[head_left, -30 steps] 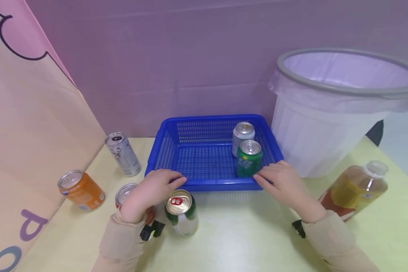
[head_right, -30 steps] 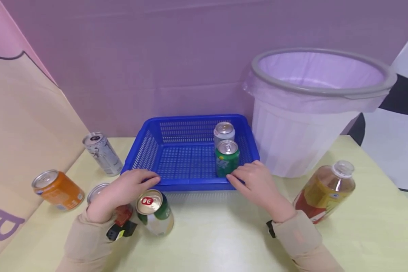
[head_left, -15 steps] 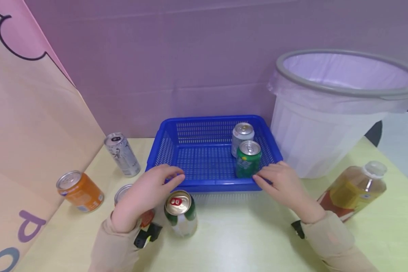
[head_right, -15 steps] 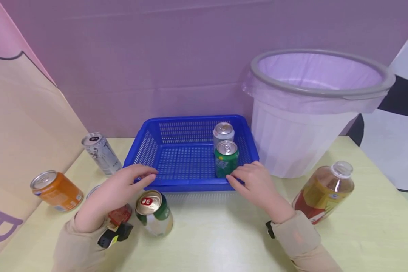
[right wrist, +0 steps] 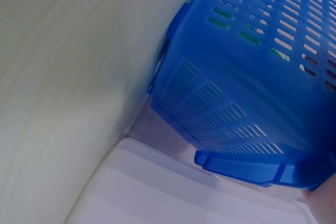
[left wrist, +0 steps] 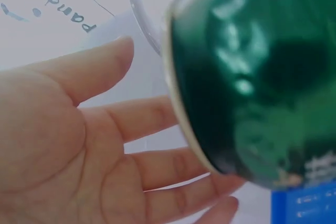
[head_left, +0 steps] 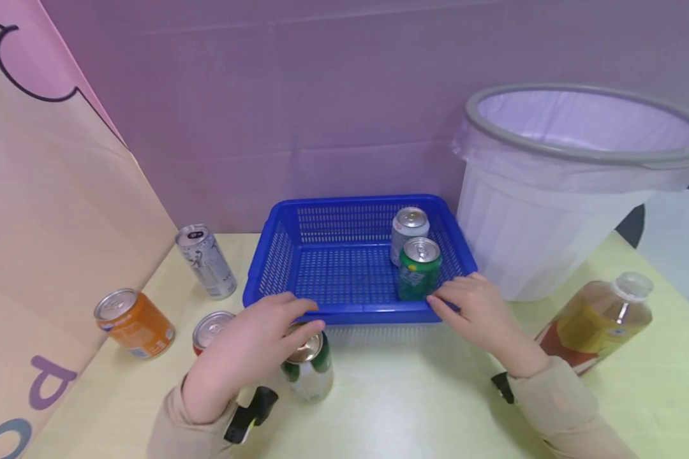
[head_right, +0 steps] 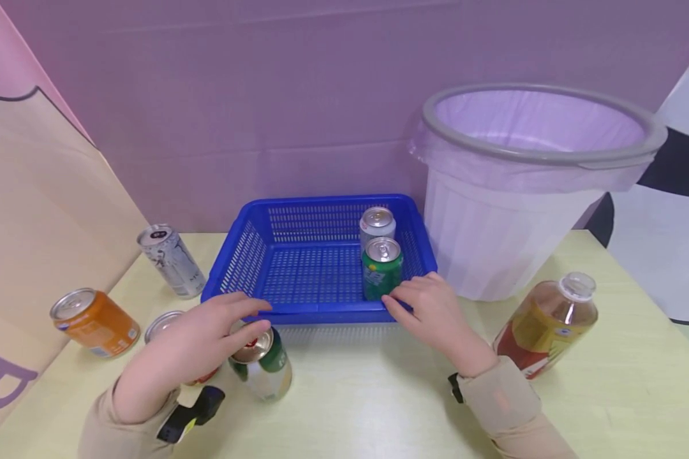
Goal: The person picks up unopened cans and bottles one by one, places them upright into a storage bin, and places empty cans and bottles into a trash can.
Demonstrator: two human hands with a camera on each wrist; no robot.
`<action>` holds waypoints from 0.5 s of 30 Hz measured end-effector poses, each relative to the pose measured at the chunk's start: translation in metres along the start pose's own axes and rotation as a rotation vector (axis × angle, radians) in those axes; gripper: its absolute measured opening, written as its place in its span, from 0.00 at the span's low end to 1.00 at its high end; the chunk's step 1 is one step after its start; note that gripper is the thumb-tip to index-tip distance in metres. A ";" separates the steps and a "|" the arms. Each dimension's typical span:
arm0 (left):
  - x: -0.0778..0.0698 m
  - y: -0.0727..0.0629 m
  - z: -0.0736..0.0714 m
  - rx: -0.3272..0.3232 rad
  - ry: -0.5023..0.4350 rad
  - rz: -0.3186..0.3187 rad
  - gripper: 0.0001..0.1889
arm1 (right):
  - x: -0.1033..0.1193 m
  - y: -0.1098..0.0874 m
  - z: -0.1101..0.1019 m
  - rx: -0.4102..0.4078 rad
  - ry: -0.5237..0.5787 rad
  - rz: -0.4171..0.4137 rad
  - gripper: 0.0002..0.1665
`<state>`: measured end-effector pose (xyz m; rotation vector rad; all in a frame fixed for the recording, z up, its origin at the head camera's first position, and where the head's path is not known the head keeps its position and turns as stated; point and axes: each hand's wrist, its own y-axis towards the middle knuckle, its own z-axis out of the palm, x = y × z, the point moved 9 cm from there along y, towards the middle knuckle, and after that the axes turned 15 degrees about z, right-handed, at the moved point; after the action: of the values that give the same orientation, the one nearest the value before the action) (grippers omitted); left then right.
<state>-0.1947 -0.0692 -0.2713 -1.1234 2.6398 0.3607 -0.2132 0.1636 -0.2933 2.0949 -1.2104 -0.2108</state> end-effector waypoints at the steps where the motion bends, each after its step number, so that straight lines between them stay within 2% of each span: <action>1: -0.002 0.000 0.001 0.007 0.002 0.009 0.18 | 0.000 0.000 0.000 0.000 0.000 0.000 0.26; 7: -0.007 0.000 0.005 0.036 -0.010 0.035 0.16 | 0.000 0.000 0.000 0.001 0.004 0.000 0.22; 15: -0.002 -0.001 0.021 0.159 -0.076 -0.029 0.31 | -0.002 0.000 0.001 0.013 -0.008 0.010 0.23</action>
<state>-0.1901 -0.0619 -0.2905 -1.0744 2.5330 0.1808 -0.2146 0.1649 -0.2944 2.1003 -1.2294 -0.2075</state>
